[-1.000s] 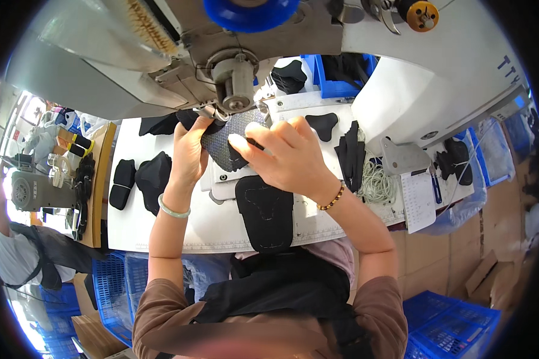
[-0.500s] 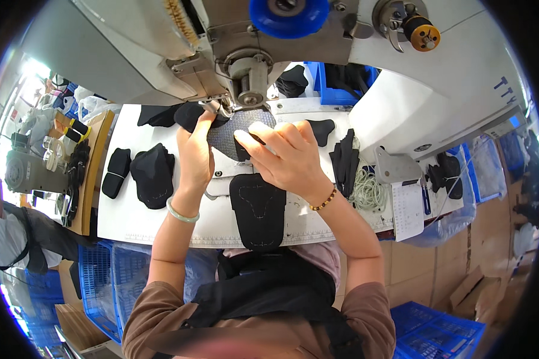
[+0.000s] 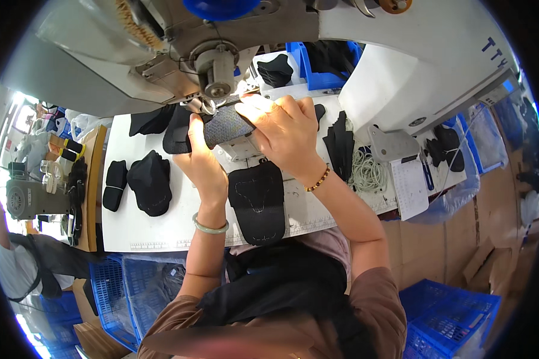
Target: Use an industrial sewing machine to stitch a mesh and synthetic component of a shoe upper.
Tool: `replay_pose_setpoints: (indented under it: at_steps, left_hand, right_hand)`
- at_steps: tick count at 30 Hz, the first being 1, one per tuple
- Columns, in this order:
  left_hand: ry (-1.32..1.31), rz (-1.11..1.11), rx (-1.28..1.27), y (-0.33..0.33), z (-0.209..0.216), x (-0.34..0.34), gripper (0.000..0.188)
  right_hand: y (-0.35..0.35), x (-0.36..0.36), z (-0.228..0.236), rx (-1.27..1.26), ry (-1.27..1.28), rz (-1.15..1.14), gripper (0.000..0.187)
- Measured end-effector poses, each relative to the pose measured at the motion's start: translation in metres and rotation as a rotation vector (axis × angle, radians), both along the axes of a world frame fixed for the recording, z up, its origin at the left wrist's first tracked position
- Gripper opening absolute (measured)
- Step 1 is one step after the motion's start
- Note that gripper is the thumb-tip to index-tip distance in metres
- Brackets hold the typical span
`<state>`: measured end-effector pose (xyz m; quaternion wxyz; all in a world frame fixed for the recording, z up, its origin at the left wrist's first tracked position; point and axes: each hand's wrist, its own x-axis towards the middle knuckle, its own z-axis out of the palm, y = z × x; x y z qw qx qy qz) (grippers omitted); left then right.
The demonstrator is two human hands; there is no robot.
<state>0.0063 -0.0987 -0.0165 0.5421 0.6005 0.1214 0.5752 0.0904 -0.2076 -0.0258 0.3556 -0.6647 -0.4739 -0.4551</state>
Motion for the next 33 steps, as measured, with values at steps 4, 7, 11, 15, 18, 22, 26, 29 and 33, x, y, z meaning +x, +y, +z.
replay_pose_setpoints:
  at_steps: [4,7,11,15,18,22,26,29,33]
  left_hand:
    - [-0.017,-0.027,-0.074,-0.007,-0.003,-0.001,0.014]
    - [-0.065,0.012,-0.092,-0.017,-0.004,-0.004,0.012]
    - [-0.074,0.006,-0.231,-0.025,-0.011,-0.005,0.02]
    - [0.12,0.143,0.067,-0.014,-0.02,-0.015,0.021]
    - [0.116,-0.284,-0.219,0.008,-0.017,-0.032,0.024]
    - [0.003,-0.744,-0.691,0.048,0.003,-0.034,0.029]
    - [0.302,-0.846,-0.569,0.066,0.008,-0.025,0.024]
    - [0.227,-0.815,-0.538,0.062,0.001,-0.025,0.027]
    - [0.224,-0.762,-0.599,0.055,-0.005,-0.026,0.025]
  right_hand:
    - [0.001,0.002,0.001,0.02,0.107,0.018,0.035]
    - [0.005,0.007,-0.001,0.05,0.223,0.052,0.033]
    - [0.013,0.014,-0.004,0.148,0.295,0.126,0.024]
    - [0.013,0.014,-0.002,0.156,0.408,0.204,0.021]
    - [0.012,0.013,0.0,0.143,0.437,0.222,0.021]
    - [0.012,0.012,0.001,0.159,0.468,0.252,0.021]
    - [0.011,0.011,-0.001,0.18,0.5,0.257,0.026]
    - [0.011,0.015,-0.006,0.234,0.531,0.233,0.029]
    - [0.011,0.023,-0.016,0.285,0.543,0.195,0.033]
